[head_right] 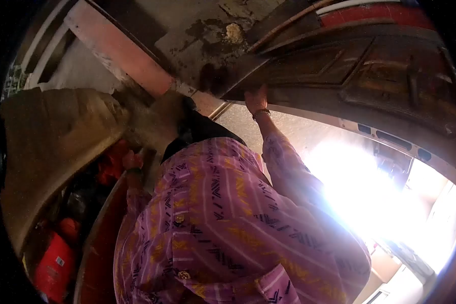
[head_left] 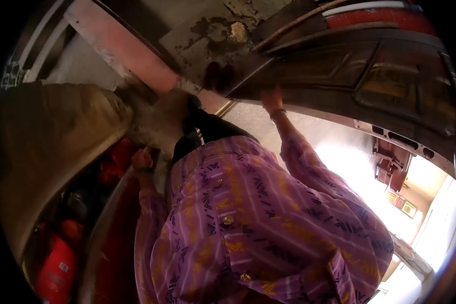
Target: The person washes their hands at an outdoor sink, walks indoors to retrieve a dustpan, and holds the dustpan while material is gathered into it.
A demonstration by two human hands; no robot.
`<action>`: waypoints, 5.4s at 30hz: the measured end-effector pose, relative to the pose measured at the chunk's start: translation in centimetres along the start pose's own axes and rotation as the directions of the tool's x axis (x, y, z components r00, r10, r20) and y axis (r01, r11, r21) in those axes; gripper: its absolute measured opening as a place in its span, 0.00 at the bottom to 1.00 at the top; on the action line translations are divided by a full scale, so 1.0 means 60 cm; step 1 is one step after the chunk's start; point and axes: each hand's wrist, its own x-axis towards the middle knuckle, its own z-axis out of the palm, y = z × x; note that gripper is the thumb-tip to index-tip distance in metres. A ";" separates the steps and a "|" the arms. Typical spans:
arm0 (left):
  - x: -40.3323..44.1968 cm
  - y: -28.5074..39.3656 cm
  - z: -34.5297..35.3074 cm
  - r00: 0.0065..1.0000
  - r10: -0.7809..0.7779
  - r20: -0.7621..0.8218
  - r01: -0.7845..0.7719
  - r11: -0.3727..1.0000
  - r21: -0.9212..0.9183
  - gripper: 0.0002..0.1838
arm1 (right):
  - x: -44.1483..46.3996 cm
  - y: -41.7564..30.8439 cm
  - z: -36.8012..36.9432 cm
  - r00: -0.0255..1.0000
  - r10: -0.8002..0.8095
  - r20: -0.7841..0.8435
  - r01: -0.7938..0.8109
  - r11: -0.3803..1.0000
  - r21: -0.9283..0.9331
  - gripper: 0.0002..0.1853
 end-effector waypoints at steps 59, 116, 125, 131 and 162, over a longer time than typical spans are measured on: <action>0.260 0.663 0.180 0.716 0.590 -0.374 -0.691 0.676 -0.256 0.05 | 0.287 -0.154 0.168 0.729 0.630 0.268 -0.681 0.708 0.190 0.07; 0.574 0.844 -0.155 0.559 -0.470 -0.684 -0.123 0.768 -0.628 0.07 | 0.763 -1.656 0.977 0.719 -0.296 0.629 0.546 0.800 -0.248 0.21; 0.709 0.831 -0.341 0.580 -0.577 -0.575 0.168 0.776 -0.608 0.15 | 0.690 -1.629 1.205 0.678 -0.119 0.725 0.510 0.787 -0.348 0.06; 0.947 1.040 -0.816 0.223 -0.196 -0.955 -0.391 0.879 -0.272 0.14 | 0.570 -1.729 1.444 0.661 -0.148 0.736 0.596 0.698 -0.396 0.03; 1.273 1.613 -2.117 0.389 -0.132 -0.912 -0.348 0.895 -0.278 0.09 | -0.480 -2.941 2.621 0.317 -0.512 0.798 0.483 0.812 0.329 0.12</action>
